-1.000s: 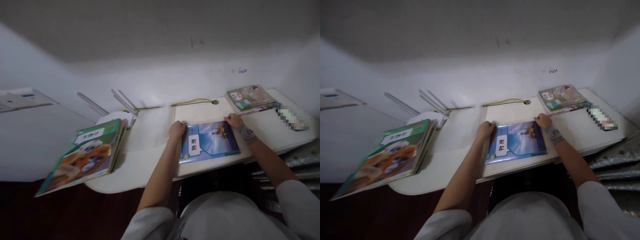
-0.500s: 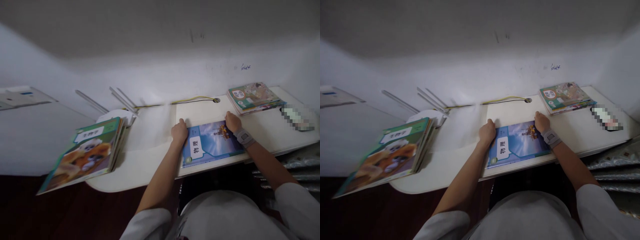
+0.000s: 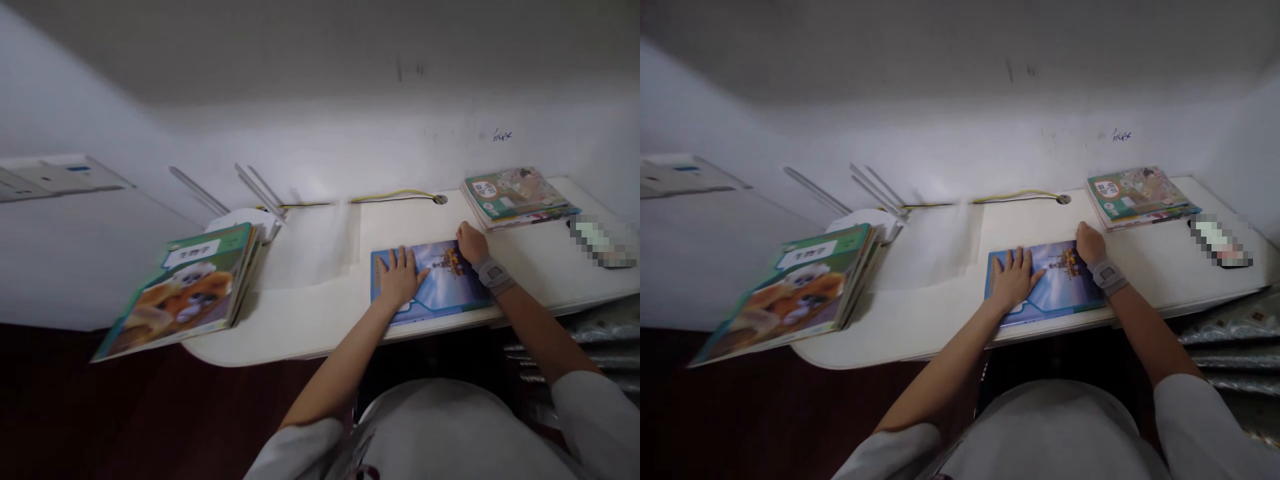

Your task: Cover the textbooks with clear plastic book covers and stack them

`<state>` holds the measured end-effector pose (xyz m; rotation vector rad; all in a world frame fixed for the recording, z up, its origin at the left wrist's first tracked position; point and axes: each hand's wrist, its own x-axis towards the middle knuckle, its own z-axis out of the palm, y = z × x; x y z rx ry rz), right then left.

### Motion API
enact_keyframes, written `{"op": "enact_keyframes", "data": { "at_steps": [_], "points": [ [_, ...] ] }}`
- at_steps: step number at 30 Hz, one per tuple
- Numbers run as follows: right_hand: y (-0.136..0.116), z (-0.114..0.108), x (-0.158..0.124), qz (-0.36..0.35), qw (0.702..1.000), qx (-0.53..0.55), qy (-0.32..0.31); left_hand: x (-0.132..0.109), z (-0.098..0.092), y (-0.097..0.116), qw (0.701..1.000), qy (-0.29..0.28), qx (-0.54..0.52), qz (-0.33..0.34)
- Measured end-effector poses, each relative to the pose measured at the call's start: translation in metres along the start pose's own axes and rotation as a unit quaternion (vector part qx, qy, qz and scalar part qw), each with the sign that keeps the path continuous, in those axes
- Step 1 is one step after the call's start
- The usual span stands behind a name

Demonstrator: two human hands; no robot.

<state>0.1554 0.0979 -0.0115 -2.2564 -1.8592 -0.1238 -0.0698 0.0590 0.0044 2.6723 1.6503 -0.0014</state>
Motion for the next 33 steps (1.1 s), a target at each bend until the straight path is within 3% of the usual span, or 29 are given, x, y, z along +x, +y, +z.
{"op": "enact_keyframes", "data": {
  "at_steps": [4, 7, 10, 13, 18, 24, 28, 33],
  "points": [
    [-0.005, -0.020, 0.000, -0.017, 1.000, -0.004, 0.015, -0.004, 0.009, -0.002, 0.999, 0.026, -0.016, -0.009],
    [-0.034, -0.031, -0.012, -0.085, 0.996, -0.006, 0.037, -0.005, 0.010, -0.002, 0.999, 0.036, -0.029, -0.010],
    [-0.071, -0.023, -0.032, -0.212, 0.977, 0.013, 0.005, -0.005, 0.011, 0.000, 0.998, 0.039, -0.038, -0.011],
    [-0.088, -0.007, -0.046, -0.234, 0.970, 0.040, -0.044, -0.003, 0.013, -0.006, 0.998, 0.050, -0.045, -0.011],
    [-0.058, 0.006, -0.042, -0.276, 0.960, 0.025, -0.042, 0.006, 0.015, -0.034, 0.996, 0.060, -0.064, -0.019],
    [-0.007, 0.009, -0.033, -0.219, 0.975, -0.012, -0.020, 0.009, 0.017, -0.053, 0.991, 0.080, -0.095, -0.058],
    [0.000, 0.006, -0.034, -0.196, 0.980, -0.015, -0.002, 0.009, 0.014, -0.058, 0.982, 0.117, -0.117, -0.091],
    [-0.005, 0.000, -0.034, -0.197, 0.980, -0.012, 0.017, 0.011, 0.011, -0.067, 0.974, 0.120, -0.144, -0.128]
  ]
}}
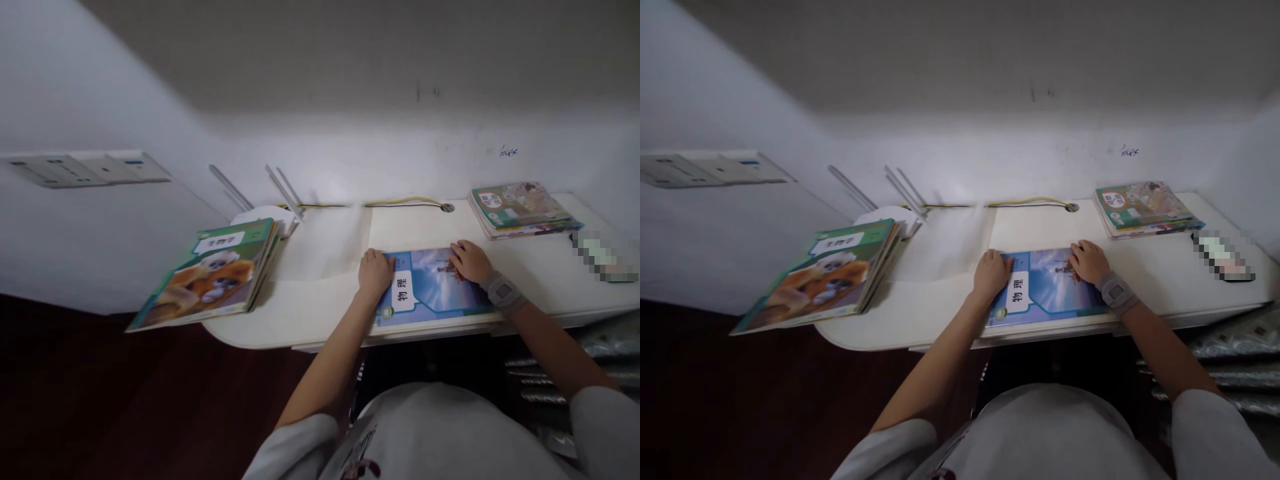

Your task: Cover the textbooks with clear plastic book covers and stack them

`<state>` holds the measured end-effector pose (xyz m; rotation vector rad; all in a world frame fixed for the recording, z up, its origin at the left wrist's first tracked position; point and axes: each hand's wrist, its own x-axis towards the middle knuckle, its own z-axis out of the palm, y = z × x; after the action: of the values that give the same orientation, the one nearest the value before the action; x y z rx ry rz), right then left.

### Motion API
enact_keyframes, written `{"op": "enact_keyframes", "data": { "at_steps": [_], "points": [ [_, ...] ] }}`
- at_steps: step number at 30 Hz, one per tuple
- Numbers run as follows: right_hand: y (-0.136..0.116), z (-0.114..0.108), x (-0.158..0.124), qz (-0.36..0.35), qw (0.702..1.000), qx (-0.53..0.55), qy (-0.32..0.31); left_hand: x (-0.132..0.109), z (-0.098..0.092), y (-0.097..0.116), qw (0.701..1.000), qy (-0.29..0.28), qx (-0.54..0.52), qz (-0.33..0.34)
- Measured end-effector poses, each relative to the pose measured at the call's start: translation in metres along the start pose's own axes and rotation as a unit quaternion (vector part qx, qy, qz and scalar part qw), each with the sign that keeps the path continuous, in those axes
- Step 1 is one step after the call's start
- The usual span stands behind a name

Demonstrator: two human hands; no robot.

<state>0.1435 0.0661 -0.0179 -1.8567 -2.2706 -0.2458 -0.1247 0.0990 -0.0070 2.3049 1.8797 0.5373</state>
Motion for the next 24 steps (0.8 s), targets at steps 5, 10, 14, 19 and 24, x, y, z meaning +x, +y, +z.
{"op": "enact_keyframes", "data": {
  "at_steps": [5, 10, 14, 19, 24],
  "points": [
    [0.000, 0.002, 0.001, 0.009, 1.000, 0.000, 0.014, 0.001, -0.003, -0.009, 0.997, 0.000, -0.071, -0.037],
    [0.002, 0.005, 0.002, 0.007, 1.000, 0.018, 0.021, 0.004, -0.010, -0.017, 0.979, 0.011, -0.186, -0.081],
    [0.003, 0.004, 0.003, -0.005, 0.999, 0.041, 0.030, 0.006, -0.016, -0.019, 0.952, 0.034, -0.287, -0.095],
    [0.006, 0.001, 0.005, -0.022, 0.997, 0.055, 0.041, 0.011, -0.031, -0.019, 0.841, -0.063, -0.532, -0.076],
    [0.015, -0.008, 0.010, -0.039, 0.990, 0.117, 0.066, 0.019, -0.050, -0.017, 0.792, -0.171, -0.583, -0.063]
  ]
}}
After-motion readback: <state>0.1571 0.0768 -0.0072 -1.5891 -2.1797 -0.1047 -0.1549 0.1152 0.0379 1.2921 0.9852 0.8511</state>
